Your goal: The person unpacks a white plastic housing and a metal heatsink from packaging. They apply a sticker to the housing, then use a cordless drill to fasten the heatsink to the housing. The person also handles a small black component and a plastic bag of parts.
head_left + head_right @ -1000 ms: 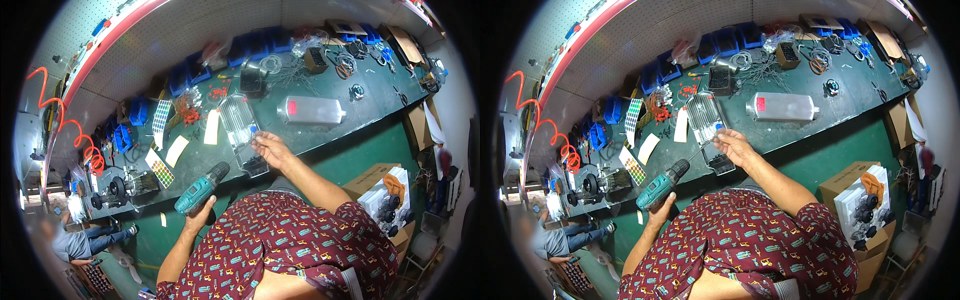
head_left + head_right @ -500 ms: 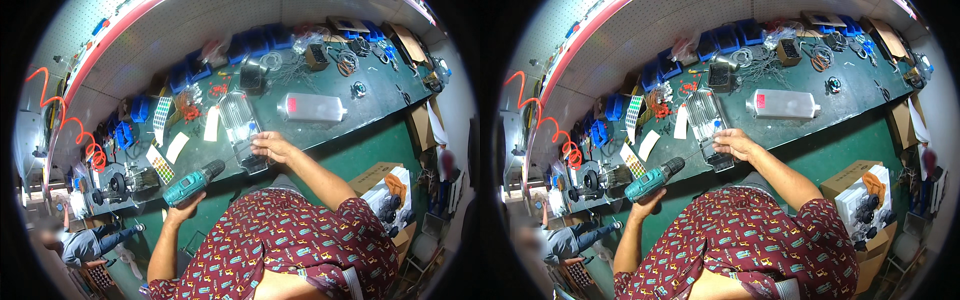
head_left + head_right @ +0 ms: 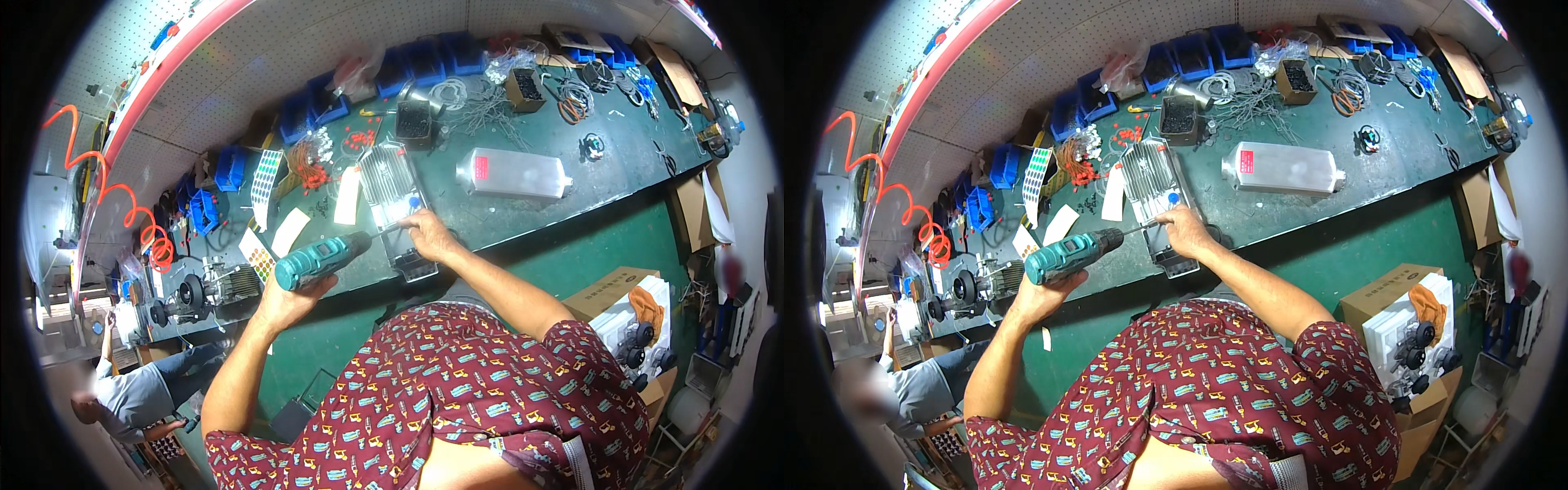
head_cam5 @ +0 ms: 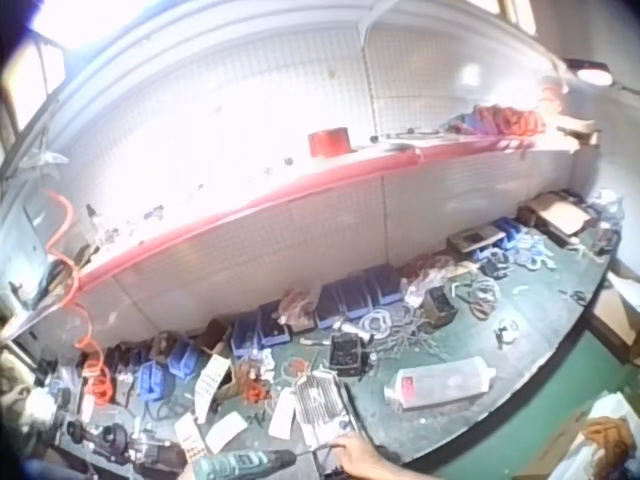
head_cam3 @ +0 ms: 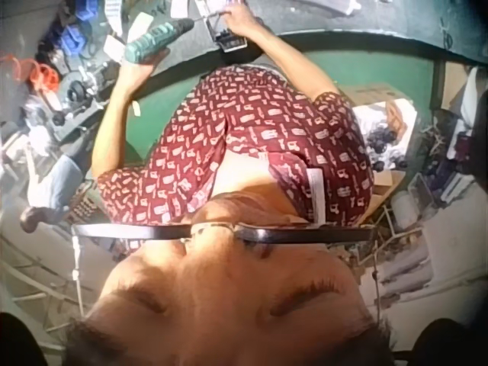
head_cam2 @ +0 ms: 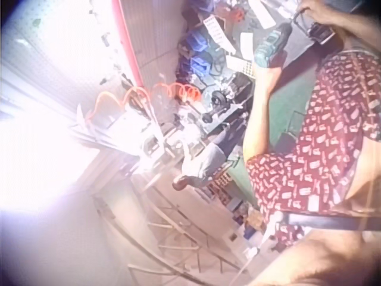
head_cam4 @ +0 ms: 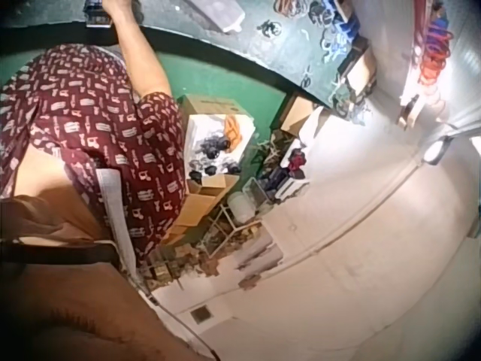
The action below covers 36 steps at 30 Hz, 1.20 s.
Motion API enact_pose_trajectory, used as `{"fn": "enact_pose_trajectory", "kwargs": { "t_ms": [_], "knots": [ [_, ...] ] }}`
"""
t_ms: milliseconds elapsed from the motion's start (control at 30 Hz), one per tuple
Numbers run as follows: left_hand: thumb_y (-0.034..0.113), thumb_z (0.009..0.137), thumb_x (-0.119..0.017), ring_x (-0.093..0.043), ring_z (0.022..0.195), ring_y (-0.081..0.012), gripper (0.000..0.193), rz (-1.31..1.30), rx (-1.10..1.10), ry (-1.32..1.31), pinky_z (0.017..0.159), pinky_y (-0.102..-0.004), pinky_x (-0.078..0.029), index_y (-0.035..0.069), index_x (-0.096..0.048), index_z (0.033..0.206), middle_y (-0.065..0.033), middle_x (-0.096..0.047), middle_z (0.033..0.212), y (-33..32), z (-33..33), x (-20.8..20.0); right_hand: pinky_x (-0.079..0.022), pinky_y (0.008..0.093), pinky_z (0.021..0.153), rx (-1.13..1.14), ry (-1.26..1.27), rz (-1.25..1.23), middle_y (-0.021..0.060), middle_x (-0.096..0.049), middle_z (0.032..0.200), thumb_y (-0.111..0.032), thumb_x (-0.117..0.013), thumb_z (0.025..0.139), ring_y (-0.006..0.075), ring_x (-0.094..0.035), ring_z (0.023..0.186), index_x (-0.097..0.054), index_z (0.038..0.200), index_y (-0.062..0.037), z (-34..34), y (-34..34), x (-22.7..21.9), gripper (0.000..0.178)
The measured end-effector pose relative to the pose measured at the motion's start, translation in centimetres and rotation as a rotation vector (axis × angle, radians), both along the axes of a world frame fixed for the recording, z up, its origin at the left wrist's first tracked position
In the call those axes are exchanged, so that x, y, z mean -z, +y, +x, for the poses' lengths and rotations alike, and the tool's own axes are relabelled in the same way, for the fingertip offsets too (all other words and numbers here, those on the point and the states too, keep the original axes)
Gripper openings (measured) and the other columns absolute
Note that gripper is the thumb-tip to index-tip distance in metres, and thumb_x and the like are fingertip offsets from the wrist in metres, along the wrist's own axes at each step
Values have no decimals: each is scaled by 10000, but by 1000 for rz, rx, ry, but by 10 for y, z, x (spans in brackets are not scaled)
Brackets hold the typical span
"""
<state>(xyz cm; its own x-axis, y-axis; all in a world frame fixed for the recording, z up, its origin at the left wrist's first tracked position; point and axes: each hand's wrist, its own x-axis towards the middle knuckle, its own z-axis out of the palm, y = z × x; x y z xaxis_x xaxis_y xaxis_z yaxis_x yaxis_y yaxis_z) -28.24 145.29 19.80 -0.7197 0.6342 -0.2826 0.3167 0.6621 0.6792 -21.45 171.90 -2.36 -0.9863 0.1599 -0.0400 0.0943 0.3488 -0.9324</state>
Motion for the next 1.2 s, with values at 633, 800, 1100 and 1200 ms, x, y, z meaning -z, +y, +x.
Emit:
{"fn": "enact_pose_trajectory", "kwargs": {
  "t_ms": [633,800,1100,1200],
  "knots": [
    [309,829,-775,-715,841,-337,307,-461,421,162,784,-422,-575,101,-727,1050,-148,-736,879,99,-52,-60,-434,422,938,-308,249,587,130,-618,1235,-115,-583,821,293,-516,1192,-670,1040,19,37,-11,-33,270],
    [316,828,-773,-713,826,-344,306,-505,446,183,762,-434,-581,95,-731,1035,-158,-733,870,111,-51,-62,-434,428,941,-355,265,646,153,-598,1251,-114,-589,804,310,-518,1186,-651,1036,42,37,-10,-33,287],
    [337,822,-763,-703,821,-364,326,-527,480,214,738,-452,-577,87,-720,1027,-158,-726,854,113,-51,-54,-446,421,957,-359,231,647,145,-606,1232,-107,-616,753,308,-537,1173,-656,1006,41,36,-13,-34,296],
    [322,818,-762,-692,885,-378,354,-498,453,157,793,-459,-561,81,-696,1069,-171,-724,914,110,-51,-53,-457,417,946,-345,259,647,140,-621,1220,-114,-632,742,303,-550,1162,-663,1003,41,36,-12,-37,305]
  ]
}}
